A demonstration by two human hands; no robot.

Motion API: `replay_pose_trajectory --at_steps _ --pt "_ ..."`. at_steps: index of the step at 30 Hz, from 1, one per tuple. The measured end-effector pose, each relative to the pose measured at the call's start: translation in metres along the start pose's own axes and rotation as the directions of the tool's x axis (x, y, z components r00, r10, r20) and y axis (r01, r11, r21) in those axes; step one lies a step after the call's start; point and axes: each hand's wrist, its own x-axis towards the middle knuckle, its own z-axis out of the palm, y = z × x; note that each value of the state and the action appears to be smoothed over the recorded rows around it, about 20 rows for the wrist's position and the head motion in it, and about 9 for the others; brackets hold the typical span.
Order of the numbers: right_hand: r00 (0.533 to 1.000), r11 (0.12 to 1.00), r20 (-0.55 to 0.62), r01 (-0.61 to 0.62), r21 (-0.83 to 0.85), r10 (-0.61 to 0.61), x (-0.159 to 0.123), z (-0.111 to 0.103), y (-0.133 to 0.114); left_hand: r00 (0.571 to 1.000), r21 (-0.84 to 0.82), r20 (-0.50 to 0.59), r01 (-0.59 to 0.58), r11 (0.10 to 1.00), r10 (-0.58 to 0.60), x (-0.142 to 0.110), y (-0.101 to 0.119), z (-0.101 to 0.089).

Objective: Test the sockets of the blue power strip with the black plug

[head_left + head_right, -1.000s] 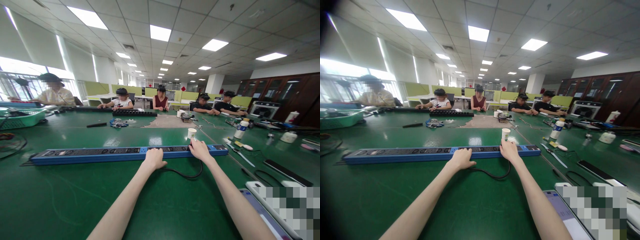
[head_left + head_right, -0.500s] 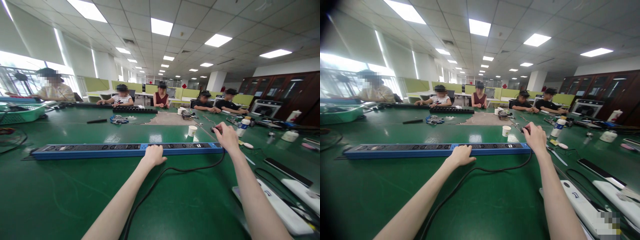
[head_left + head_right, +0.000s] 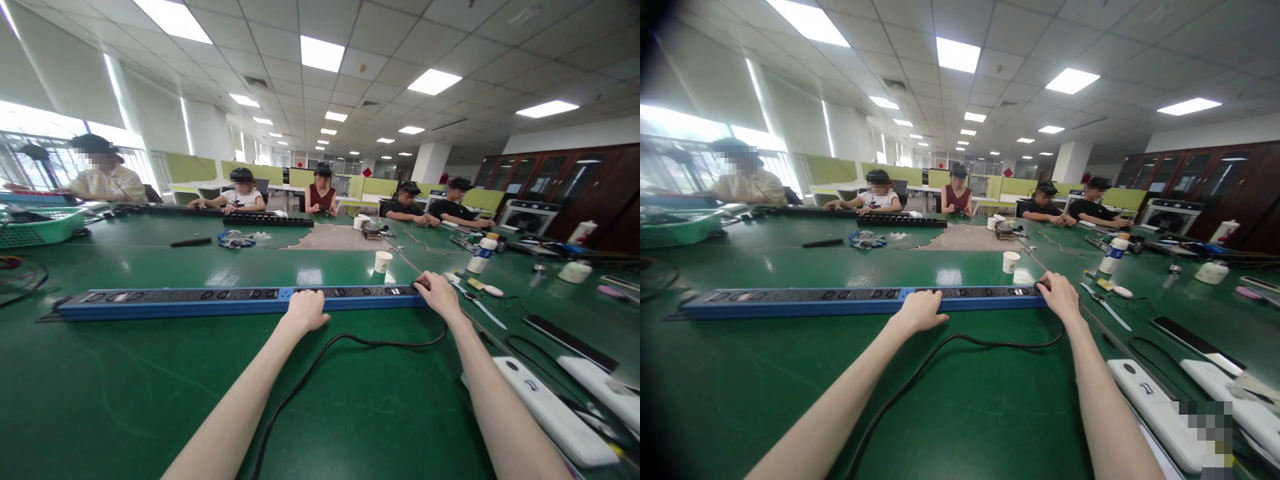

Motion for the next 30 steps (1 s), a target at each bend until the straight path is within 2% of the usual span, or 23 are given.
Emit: replay_pose_trajectory --at_steps 5,9,14,22,30 --pt "0.999 0.997 -0.032 0.026 -0.068 -0.028 -0.003 0.000 -0.014 1.000 0.006 -0.003 -0.003 1.000 0.003 0.000 0.000 0.000" --pt "0.999 0.999 -0.048 0.022 -0.038 -0.024 -0.005 0.001 -0.021 1.000 0.008 0.001 -0.005 1.000 0.005 0.000 0.000 0.001" --pt "0.998 0.997 0.023 -0.054 0.053 0.053 0.000 0.002 -0.018 1.000 -0.007 0.011 0.005 1.000 -0.004 -0.001 -0.001 0.000" --pt "0.983 0.984 0.040 -0.180 -0.005 0.180 0.001 0.004 -0.011 1.000 0.004 -0.004 -0.001 1.000 0.001 -0.001 0.000 0.001" --pt "0.981 0.981 0.057 -0.186 0.061 0.183 0.001 0.005 -0.011 1.000 0.002 -0.003 0.025 1.000 -0.025 -0.001 0.003 0.002"
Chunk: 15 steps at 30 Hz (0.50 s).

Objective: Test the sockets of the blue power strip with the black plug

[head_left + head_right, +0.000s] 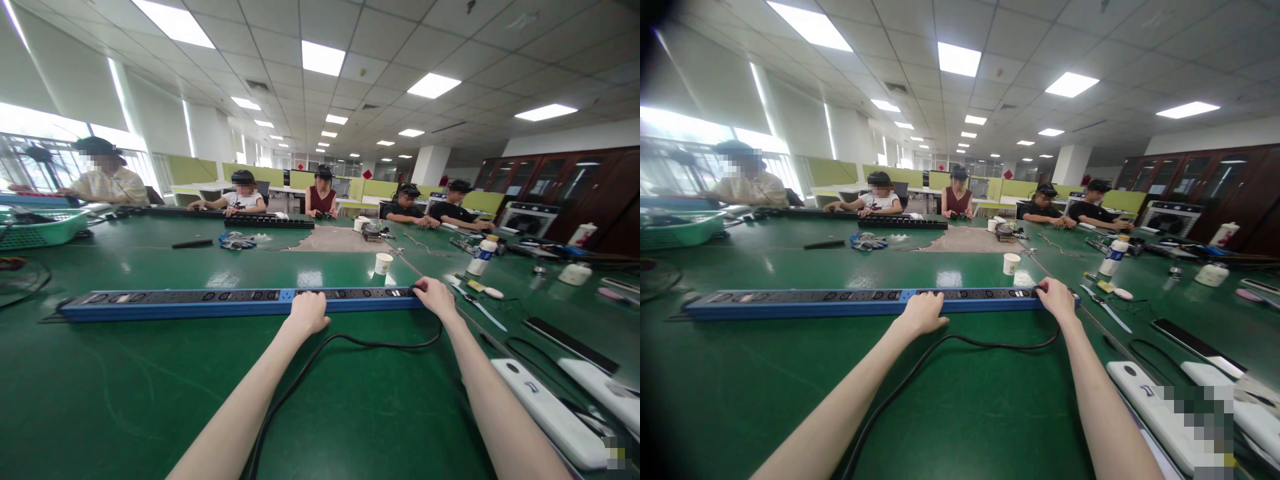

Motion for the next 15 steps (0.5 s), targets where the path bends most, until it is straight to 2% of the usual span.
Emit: replay_pose_trajectory --at_steps 4,6,10,12,15 --pt "0.999 0.997 -0.045 -0.018 0.070 0.021 0.005 -0.009 -0.005 1.000 -0.001 0.006 -0.013 1.000 0.013 0.001 -0.002 -0.001" --pt "0.990 0.988 -0.133 -0.019 0.151 0.040 0.011 -0.022 -0.008 1.000 0.000 0.009 -0.019 1.000 0.019 0.001 -0.002 -0.001" --pt "0.949 0.954 -0.314 0.096 0.284 -0.002 0.023 -0.046 -0.005 1.000 0.014 0.001 -0.024 1.000 0.024 0.001 -0.003 -0.001" --pt "0.947 0.955 -0.322 0.093 0.283 0.003 0.025 -0.048 0.006 1.000 0.018 -0.004 -0.027 0.999 0.027 0.001 -0.003 0.000" --pt "0.968 0.974 -0.243 -0.002 0.225 0.058 0.018 -0.035 0.030 1.000 0.015 0.000 -0.029 0.999 0.029 0.001 -0.003 0.001"
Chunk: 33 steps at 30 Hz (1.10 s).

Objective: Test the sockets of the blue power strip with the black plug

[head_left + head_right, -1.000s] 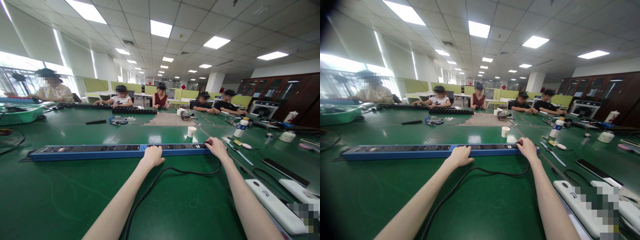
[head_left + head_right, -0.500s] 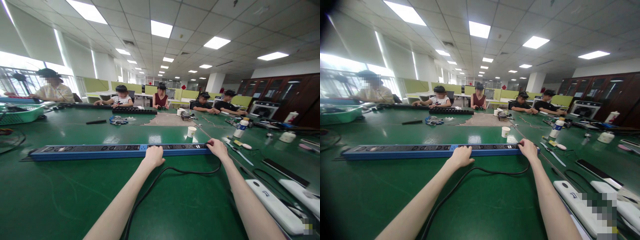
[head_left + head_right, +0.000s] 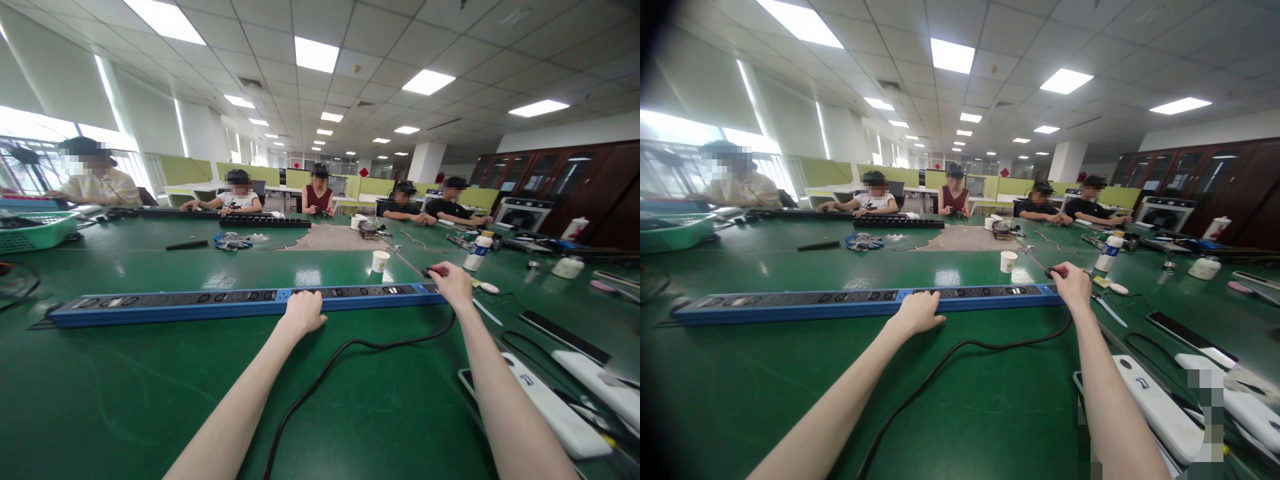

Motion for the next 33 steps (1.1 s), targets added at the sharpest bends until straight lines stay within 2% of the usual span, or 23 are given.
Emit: replay_pose_trajectory --at_steps 3,6,11,18,24,28,33 --pt "0.997 0.996 0.075 -0.024 -0.086 0.030 -0.011 0.013 0.023 1.000 -0.006 0.009 0.006 1.000 -0.006 0.001 0.000 0.000" --pt "0.996 0.991 0.094 0.012 -0.132 0.000 -0.015 0.022 0.033 1.000 -0.003 0.007 0.004 1.000 -0.004 0.001 0.000 0.001" --pt "0.990 0.982 0.135 0.072 -0.176 -0.048 -0.011 0.027 0.030 1.000 0.017 -0.007 0.000 1.000 0.000 0.000 0.001 0.000" --pt "0.989 0.959 0.143 0.018 -0.283 0.023 -0.021 0.033 0.025 1.000 0.016 -0.010 0.005 1.000 -0.004 0.000 0.003 -0.001" --pt "0.967 0.935 0.240 0.005 -0.354 0.086 -0.005 0.029 0.018 1.000 0.021 -0.024 0.005 1.000 -0.005 -0.001 0.004 0.000" --pt "0.964 0.963 0.260 0.021 -0.270 0.052 0.014 0.018 0.020 1.000 0.016 -0.011 0.004 1.000 -0.004 0.000 0.002 0.000" --pt "0.989 0.997 0.143 0.047 -0.069 -0.037 0.030 -0.001 0.047 1.000 0.013 -0.004 0.005 1.000 -0.005 0.001 0.002 -0.001"
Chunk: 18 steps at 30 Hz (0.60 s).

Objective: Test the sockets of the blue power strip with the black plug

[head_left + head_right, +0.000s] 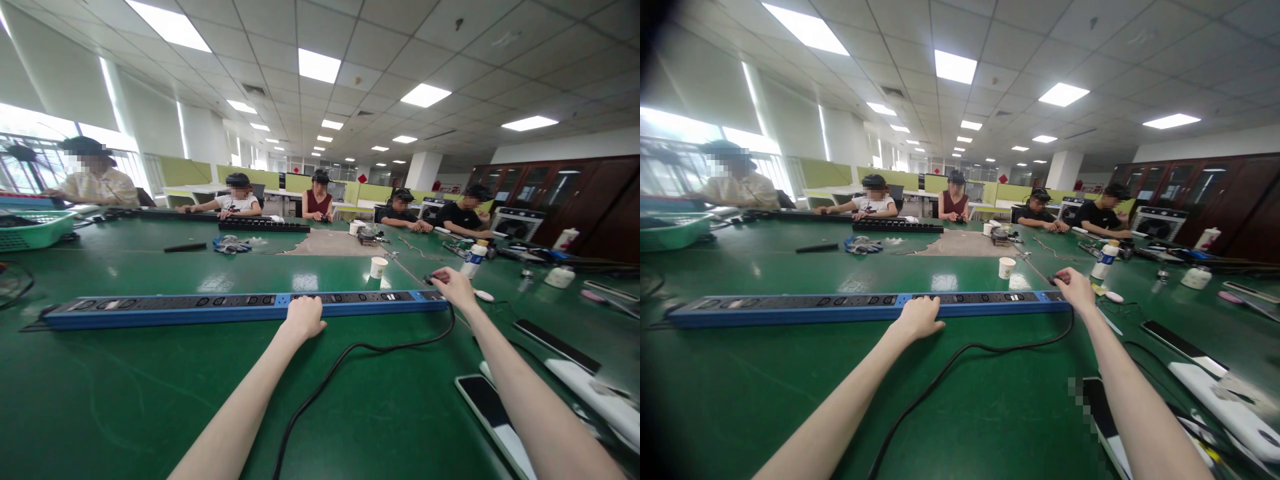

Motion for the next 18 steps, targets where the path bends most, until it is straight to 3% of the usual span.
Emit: replay_pose_trajectory --at_steps 4,7,13,18 --pt "0.997 0.998 0.072 0.002 -0.066 0.003 -0.009 -0.001 0.025 1.000 -0.008 0.002 -0.001 1.000 0.001 -0.001 0.000 0.000" --pt "0.996 0.996 0.093 0.020 -0.085 -0.012 -0.017 0.002 0.026 1.000 -0.011 -0.008 -0.006 1.000 0.006 -0.001 0.000 0.001" --pt "0.989 0.985 0.130 0.088 -0.151 -0.069 -0.022 -0.017 -0.014 1.000 -0.008 -0.007 -0.002 1.000 0.002 -0.001 0.001 0.000" --pt "0.976 0.988 0.213 0.077 -0.137 -0.047 -0.026 -0.034 -0.049 1.000 -0.017 0.005 -0.003 1.000 0.003 0.000 -0.001 0.000"
